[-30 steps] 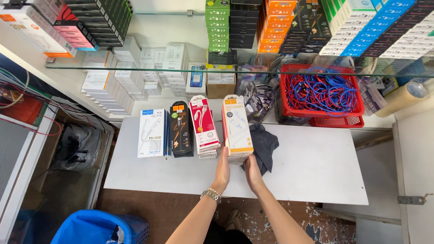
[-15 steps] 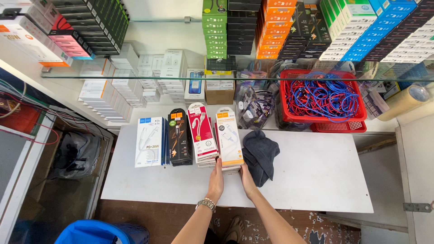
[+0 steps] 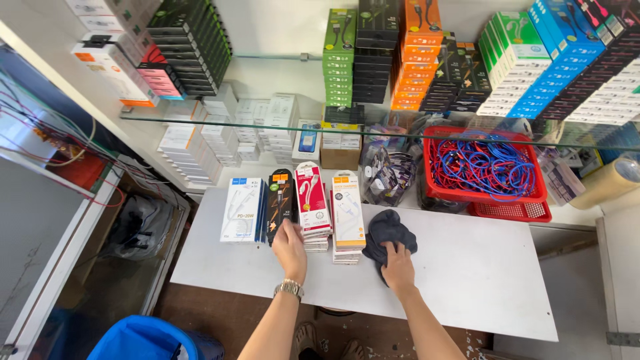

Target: The person wipes the surfaces of various boxed electronics accessories with a dark cloth. They handle items one at a time, including charging cables, earphones, and power adapters, wiping each box before placing it on a glass shelf.

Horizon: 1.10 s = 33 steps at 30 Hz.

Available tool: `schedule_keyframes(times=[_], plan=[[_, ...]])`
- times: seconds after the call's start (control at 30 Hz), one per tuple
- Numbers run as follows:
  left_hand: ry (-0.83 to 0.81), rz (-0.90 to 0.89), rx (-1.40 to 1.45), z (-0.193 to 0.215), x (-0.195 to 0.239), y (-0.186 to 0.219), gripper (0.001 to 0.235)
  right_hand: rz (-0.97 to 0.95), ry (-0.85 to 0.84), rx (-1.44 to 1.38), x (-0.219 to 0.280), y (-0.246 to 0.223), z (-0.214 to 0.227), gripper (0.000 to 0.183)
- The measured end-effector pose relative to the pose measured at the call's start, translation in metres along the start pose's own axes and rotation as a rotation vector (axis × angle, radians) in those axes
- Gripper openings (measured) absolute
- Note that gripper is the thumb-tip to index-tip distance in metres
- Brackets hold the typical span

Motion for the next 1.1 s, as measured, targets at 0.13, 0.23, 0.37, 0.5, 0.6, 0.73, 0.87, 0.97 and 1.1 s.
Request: schedule_keyframes(times=[0.13,0.23,0.37,0.5,0.6,0.73,0.87,0.97,1.1], plan=[[-0.029,-0.120,0.073,-0.003,-0.019,0.029,0.046,-0.274,0.036,-0.402,-0.038,0.007,0.021,0.050],[-0.054,-0.154,0.128,-0.009,-0.031,0.041,0.044,-0.149,0.386,-0.581,-0.067,-0.022,0.078,0.052],[-0.107,-0.153,0.239,-0.023,-0.051,0.051,0.043,0.101,0.540,-0.714,-0.092,-0.099,0.165,0.061],[-0.184,-0.165,0.311,-0.042,-0.083,0.061,0.043,0.293,0.632,-0.579,-0.115,-0.173,0.212,0.054],[-0.224,-0.173,0.315,-0.048,-0.116,0.072,0.043,0.314,0.644,-0.427,-0.146,-0.215,0.215,0.051],[-0.229,-0.217,0.237,-0.038,-0.178,0.095,0.043,0.363,0.730,-0.003,-0.189,-0.280,0.189,0.050],[-0.112,-0.329,0.089,-0.022,-0.245,0.116,0.038,0.346,0.369,-0.056,-0.209,-0.358,0.135,0.047],[-0.067,-0.447,-0.028,-0.017,-0.285,0.128,0.032,0.389,0.311,-0.295,-0.234,-0.390,0.133,0.043],[-0.114,-0.601,-0.014,-0.020,-0.322,0.141,0.028,0.532,0.829,-0.136,-0.274,-0.410,0.146,0.049]])
Point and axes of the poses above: each hand's wrist, its own x-axis away from the middle knuckle, its own z-axis out of the back of the hand, y = z × x, the point moved 1 cm from there along -x, towards the middle knuckle, and after that the axes turned 3 degrees about y, right-handed, at the moved point
